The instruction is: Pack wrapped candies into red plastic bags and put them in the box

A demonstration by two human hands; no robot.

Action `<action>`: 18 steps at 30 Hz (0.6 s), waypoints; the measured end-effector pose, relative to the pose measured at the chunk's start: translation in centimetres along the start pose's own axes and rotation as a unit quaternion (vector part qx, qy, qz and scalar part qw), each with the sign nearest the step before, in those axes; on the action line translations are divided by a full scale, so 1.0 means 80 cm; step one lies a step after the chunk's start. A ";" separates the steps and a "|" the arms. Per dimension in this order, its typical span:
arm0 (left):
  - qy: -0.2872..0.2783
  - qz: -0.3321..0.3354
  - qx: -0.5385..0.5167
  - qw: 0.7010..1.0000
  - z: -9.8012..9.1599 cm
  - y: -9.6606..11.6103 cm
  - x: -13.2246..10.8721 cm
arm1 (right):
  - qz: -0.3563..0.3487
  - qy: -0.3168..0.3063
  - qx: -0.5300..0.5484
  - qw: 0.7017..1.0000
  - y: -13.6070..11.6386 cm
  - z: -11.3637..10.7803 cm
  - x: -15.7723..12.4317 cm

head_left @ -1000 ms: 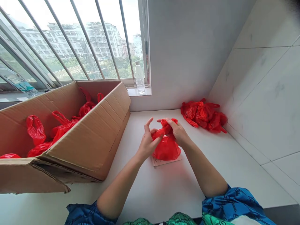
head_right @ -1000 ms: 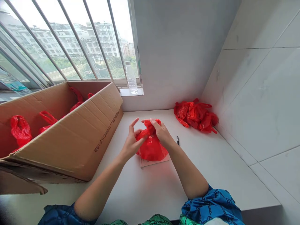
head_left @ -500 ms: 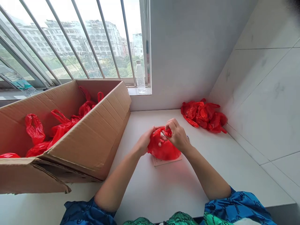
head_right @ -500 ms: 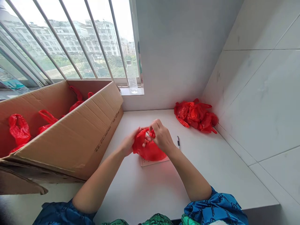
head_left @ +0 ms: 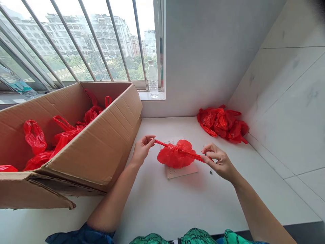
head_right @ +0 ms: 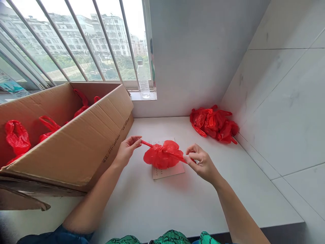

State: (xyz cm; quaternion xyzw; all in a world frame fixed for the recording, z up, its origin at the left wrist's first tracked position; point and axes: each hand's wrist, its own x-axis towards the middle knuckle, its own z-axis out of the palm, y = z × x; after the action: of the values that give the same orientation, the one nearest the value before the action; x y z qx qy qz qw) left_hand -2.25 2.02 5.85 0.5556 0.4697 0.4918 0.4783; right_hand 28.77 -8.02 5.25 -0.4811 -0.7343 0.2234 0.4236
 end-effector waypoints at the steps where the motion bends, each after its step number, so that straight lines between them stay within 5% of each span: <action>1: -0.003 -0.010 0.000 1.000 -0.005 -0.009 -0.003 | 0.033 -0.009 0.027 0.999 0.010 -0.005 -0.009; 4: -0.037 -0.046 0.043 0.997 -0.012 -0.032 -0.022 | 0.101 -0.006 0.055 0.993 0.031 -0.013 -0.026; 7: -0.101 -0.030 0.179 0.978 -0.005 -0.042 -0.049 | 0.088 -0.017 -0.071 0.993 0.037 -0.003 -0.027; 10: -0.161 0.091 0.328 0.926 0.023 -0.035 -0.065 | -0.035 -0.076 -0.182 0.980 0.036 0.028 -0.005; 13: -0.160 0.212 0.414 0.871 0.061 -0.029 -0.058 | -0.124 -0.094 -0.198 0.968 0.038 0.069 0.031; 18: -0.140 0.234 0.509 0.816 0.085 -0.059 -0.032 | -0.022 -0.126 -0.222 0.967 0.067 0.119 0.066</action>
State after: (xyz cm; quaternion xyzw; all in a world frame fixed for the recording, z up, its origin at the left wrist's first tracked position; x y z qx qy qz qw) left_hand 4.06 -0.51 0.49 0.8762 0.4363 0.1961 0.0579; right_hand 22.62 -0.23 -1.69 -0.5150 -0.8230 0.1047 0.2155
